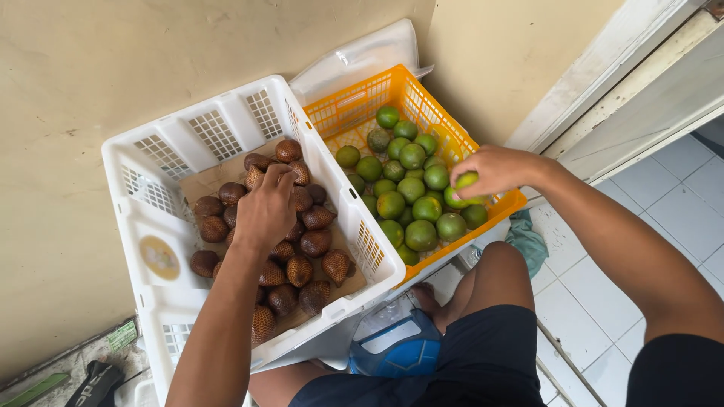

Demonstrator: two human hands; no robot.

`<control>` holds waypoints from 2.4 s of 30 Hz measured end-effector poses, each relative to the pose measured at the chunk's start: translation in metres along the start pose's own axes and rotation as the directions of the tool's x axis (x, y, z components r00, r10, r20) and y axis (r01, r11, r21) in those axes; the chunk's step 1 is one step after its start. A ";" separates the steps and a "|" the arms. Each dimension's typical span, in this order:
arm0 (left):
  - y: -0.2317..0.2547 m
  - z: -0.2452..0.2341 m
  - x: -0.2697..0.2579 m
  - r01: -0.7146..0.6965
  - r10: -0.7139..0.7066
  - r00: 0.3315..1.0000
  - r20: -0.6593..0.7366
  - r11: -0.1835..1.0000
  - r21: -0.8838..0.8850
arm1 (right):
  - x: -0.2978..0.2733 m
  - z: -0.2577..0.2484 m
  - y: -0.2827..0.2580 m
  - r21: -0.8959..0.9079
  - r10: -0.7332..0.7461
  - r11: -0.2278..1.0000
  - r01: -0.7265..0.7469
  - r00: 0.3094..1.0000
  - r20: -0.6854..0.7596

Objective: Picking limes from a crate and placing them into a plastic bag for packaging.

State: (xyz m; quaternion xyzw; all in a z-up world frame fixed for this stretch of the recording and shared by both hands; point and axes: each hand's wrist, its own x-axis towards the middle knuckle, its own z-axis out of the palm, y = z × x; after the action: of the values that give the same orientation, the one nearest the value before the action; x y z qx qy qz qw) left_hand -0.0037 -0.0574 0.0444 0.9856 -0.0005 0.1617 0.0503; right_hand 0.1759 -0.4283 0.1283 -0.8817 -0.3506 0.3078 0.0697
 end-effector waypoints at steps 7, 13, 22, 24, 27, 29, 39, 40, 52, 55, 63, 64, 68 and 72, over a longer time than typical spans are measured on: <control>0.006 0.006 0.002 -0.009 0.010 1.000 0.023 1.000 -0.006 | -0.006 0.017 0.036 -0.013 -0.033 0.999 0.033 0.998 0.058; 0.008 -0.001 -0.001 -0.006 0.006 1.000 0.025 1.000 -0.017 | 0.018 0.001 0.013 0.018 -0.137 0.990 0.140 0.982 -0.132; -0.004 0.014 0.002 0.007 -0.004 0.998 -0.070 0.999 0.038 | 0.141 0.017 -0.034 0.015 -0.288 0.951 0.309 0.902 -0.321; 0.000 0.007 0.004 -0.009 0.011 0.998 -0.057 1.000 0.028 | 0.174 0.028 -0.047 0.036 -0.315 0.938 0.345 0.892 -0.323; 0.000 0.014 0.005 -0.028 0.030 0.997 -0.071 0.999 0.025 | 0.228 0.047 -0.057 0.000 -0.246 0.966 0.260 0.915 -0.320; 0.001 0.012 0.006 -0.019 0.021 0.998 -0.055 1.000 0.022 | 0.255 0.060 -0.059 -0.040 -0.228 0.973 0.228 0.922 -0.311; 0.004 -0.006 0.003 -0.020 0.019 0.999 -0.028 1.000 -0.020 | 0.205 0.034 -0.079 0.169 -0.204 0.944 0.283 0.905 -0.373; 0.003 -0.004 0.003 -0.024 0.023 0.999 -0.030 0.999 -0.024 | 0.184 0.024 -0.079 0.167 -0.199 0.946 0.278 0.905 -0.375; 0.008 0.007 0.002 0.022 -0.021 1.000 0.007 0.997 -0.076 | 0.021 -0.012 -0.023 0.054 -0.127 0.988 0.141 0.968 -0.215; 0.009 0.007 0.002 0.030 -0.029 1.000 0.013 0.996 -0.079 | 0.005 -0.009 -0.013 0.011 -0.079 0.997 0.083 0.979 -0.189; 0.008 0.004 0.001 0.059 -0.052 0.996 0.072 0.994 -0.094 | 0.017 0.011 0.030 -0.210 -0.227 0.963 0.170 0.931 -0.285; 0.009 0.003 0.001 0.060 -0.054 0.996 0.070 0.994 -0.091 | 0.023 0.012 0.034 -0.212 -0.231 0.962 0.174 0.930 -0.286; 0.008 0.001 0.000 0.066 -0.061 0.997 0.056 0.993 -0.097 | 0.043 0.008 0.032 -0.234 -0.220 0.960 0.151 0.927 -0.304; 0.005 0.005 0.000 0.046 -0.042 0.998 0.044 0.995 -0.088 | 0.087 0.004 0.030 -0.191 -0.263 0.960 0.203 0.890 -0.373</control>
State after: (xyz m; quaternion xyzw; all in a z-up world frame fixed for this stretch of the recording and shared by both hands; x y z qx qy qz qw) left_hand -0.0022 -0.0631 0.0405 0.9853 0.0131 0.1394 0.0977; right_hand 0.2404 -0.3933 0.0721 -0.8796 -0.4545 0.0865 0.1103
